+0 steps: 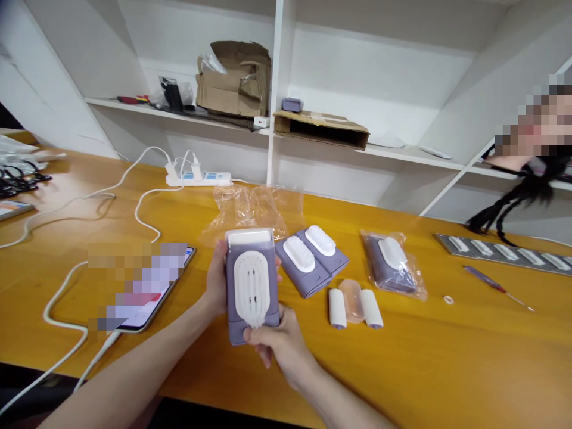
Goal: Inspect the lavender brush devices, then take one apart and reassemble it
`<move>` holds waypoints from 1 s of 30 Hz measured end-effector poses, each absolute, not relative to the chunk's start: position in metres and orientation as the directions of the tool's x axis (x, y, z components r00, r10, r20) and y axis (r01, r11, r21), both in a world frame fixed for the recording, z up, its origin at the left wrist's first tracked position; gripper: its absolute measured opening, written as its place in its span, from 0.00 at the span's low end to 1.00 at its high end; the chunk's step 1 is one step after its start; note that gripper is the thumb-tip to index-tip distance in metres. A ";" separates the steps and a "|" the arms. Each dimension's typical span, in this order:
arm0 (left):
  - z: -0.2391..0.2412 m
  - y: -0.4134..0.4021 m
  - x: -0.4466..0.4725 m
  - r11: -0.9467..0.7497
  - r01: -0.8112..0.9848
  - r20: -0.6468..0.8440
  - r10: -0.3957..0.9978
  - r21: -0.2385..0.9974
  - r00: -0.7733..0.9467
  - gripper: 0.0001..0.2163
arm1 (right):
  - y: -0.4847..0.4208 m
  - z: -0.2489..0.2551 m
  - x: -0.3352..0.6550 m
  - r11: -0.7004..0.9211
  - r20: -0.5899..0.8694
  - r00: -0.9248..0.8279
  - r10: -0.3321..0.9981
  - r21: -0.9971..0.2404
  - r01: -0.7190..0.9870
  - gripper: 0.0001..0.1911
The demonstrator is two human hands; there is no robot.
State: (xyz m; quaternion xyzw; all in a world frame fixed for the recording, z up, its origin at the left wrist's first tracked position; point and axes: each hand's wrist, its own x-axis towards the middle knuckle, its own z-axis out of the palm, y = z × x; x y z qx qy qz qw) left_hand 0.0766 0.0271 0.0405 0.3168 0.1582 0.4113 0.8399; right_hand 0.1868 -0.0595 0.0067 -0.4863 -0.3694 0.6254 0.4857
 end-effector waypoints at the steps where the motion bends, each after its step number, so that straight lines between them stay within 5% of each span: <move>1: 0.040 0.027 0.076 0.459 -0.590 0.004 0.786 0.664 0.618 0.38 | -0.060 0.007 0.186 -0.248 -0.246 -0.043 0.968 -0.934 -0.256 0.11; 19: 0.038 0.035 0.075 0.530 -0.656 0.007 0.775 0.538 0.632 0.40 | -0.062 0.011 0.180 -0.072 -0.096 0.067 0.993 -0.954 -0.291 0.13; 30: 0.033 0.036 0.078 0.564 -0.628 -0.075 0.773 0.536 0.630 0.40 | -0.063 0.006 0.180 -0.198 -0.240 0.092 0.967 -0.925 -0.325 0.13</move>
